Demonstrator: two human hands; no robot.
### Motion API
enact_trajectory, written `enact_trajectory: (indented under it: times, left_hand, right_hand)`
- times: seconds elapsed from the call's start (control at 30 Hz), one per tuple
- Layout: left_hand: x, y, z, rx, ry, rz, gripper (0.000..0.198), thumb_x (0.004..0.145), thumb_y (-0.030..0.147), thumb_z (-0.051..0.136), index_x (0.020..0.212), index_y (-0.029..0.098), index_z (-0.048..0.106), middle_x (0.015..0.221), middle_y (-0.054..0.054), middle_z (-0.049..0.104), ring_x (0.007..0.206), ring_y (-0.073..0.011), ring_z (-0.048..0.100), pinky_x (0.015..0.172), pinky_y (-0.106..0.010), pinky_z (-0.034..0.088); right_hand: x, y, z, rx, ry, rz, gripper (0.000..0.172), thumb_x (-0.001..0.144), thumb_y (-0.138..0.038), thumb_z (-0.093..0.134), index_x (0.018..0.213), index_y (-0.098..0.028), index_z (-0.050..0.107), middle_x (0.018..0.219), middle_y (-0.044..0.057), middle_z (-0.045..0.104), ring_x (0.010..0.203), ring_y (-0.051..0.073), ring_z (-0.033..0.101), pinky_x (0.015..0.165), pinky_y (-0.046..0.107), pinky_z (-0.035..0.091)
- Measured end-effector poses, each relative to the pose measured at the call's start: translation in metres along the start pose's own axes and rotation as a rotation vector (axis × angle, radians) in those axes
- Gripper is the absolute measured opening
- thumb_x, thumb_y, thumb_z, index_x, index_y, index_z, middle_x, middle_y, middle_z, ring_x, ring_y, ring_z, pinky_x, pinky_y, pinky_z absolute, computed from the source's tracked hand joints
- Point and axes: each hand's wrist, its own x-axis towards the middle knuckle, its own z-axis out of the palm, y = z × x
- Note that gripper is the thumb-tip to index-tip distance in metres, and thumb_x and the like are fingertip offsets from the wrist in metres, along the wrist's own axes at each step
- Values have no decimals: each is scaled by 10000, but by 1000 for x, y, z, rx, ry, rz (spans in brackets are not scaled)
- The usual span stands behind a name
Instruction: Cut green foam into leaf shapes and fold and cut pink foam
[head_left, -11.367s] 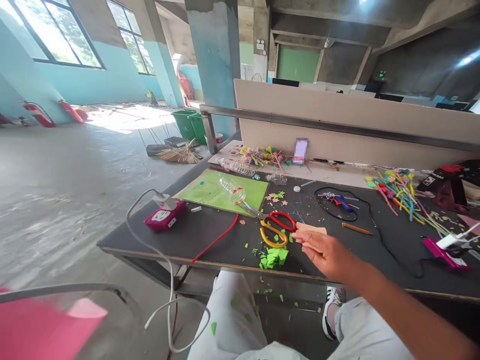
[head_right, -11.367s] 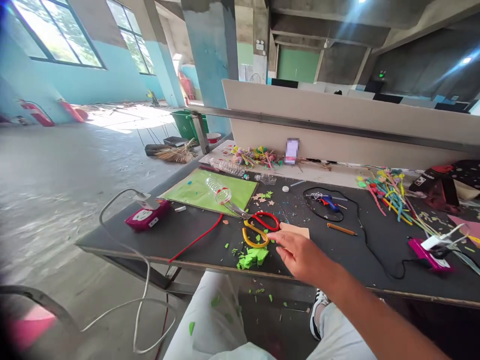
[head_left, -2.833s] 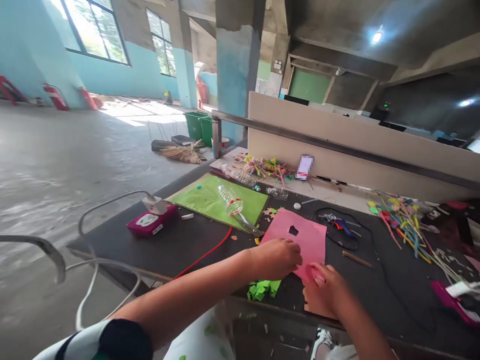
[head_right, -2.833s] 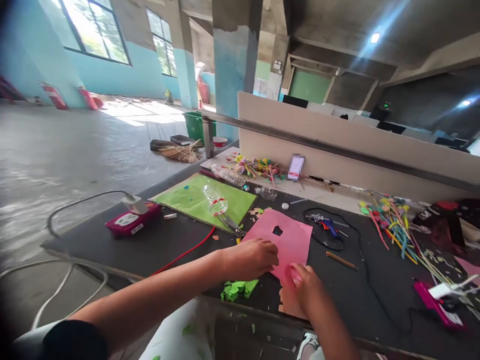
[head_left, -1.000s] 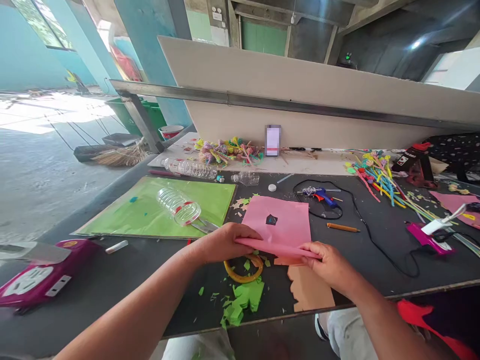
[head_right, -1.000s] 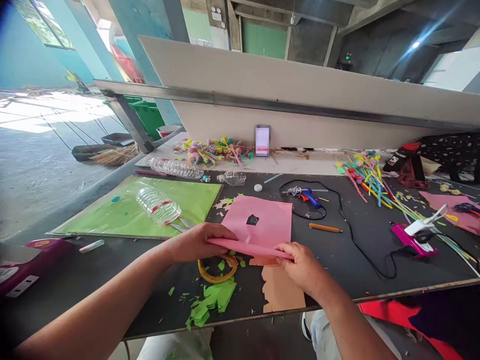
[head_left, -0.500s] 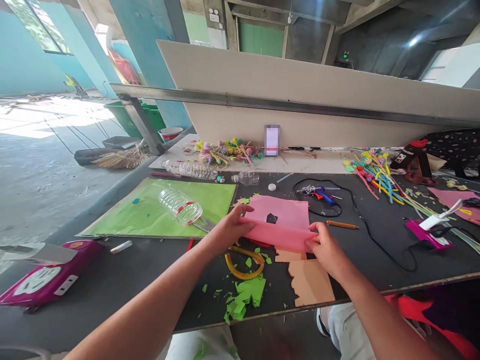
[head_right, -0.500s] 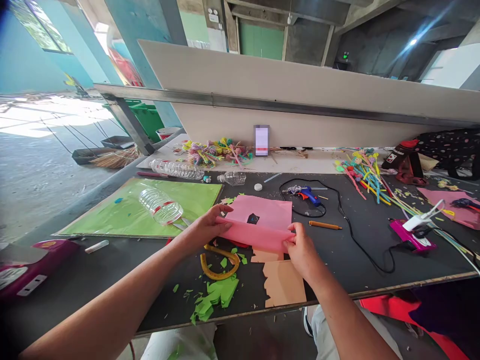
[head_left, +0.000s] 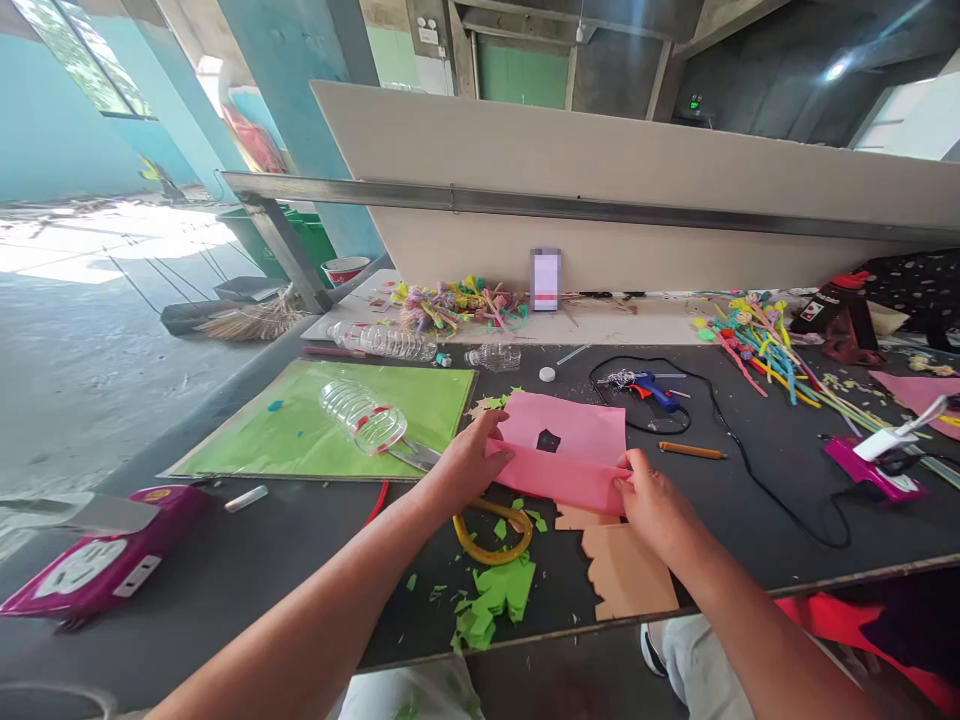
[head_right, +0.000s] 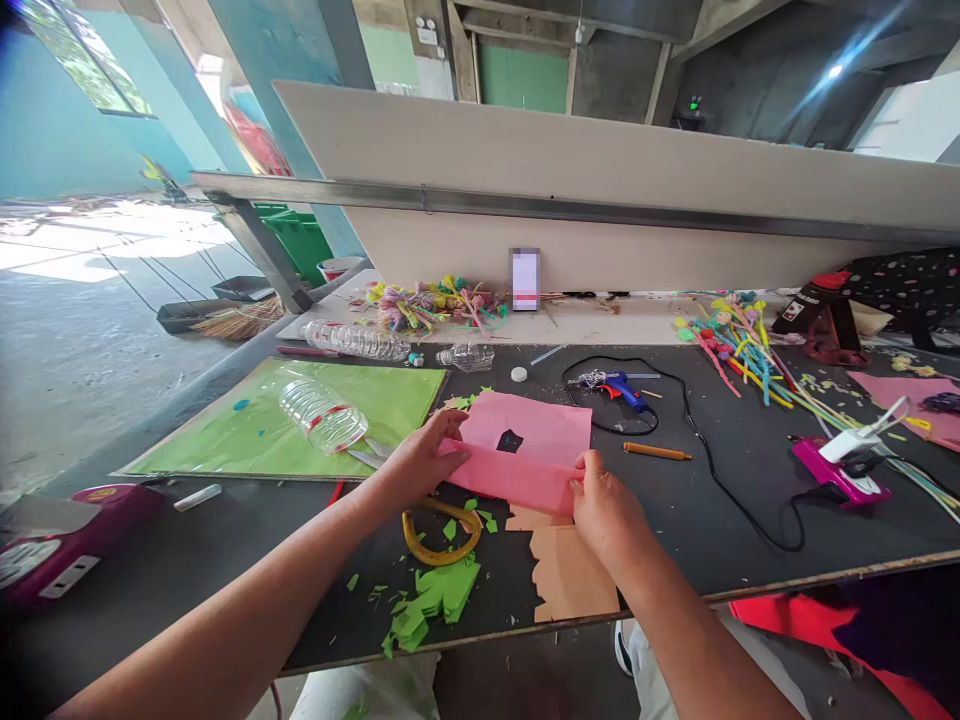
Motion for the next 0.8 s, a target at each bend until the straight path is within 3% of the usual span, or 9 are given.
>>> enact_trajectory:
  times: [0.33, 0.53, 0.67, 0.8]
  left_hand:
    - [-1, -2, 10, 132, 15, 102, 391, 740, 126, 493, 1126, 182, 525, 1012, -71, 592, 978, -211, 571, 898, -346, 447]
    - [-11, 3, 8, 322, -55, 163, 259, 797, 125, 431, 984, 210, 587, 1036, -71, 558, 869, -203, 605, 806, -333, 483]
    - [-13, 4, 3, 340, -75, 173, 273, 810, 133, 432, 1020, 222, 582, 1038, -66, 559, 898, -205, 612, 826, -325, 481]
    - [-13, 5, 3, 349, -55, 200, 275, 845, 147, 411, 1057, 217, 572, 1068, -76, 550, 906, -198, 602, 821, -316, 471]
  right_hand:
    - [-5, -6, -4, -199, 15, -37, 158, 889, -233, 460, 1046, -237, 464, 854, 72, 742, 758, 262, 705, 504, 273, 275]
    - [-4, -5, -2, -277, 34, -107, 148, 879, -217, 503, 1019, -265, 505, 824, 37, 750, 755, 239, 706, 526, 278, 274]
    - [-3, -6, -4, -306, 43, -120, 115, 881, -198, 500, 963, -270, 534, 822, 26, 751, 770, 232, 704, 538, 284, 277]
    - [-1, -6, -3, -316, 58, -127, 186, 879, -202, 516, 1049, -277, 518, 805, 34, 746, 734, 233, 697, 533, 286, 275]
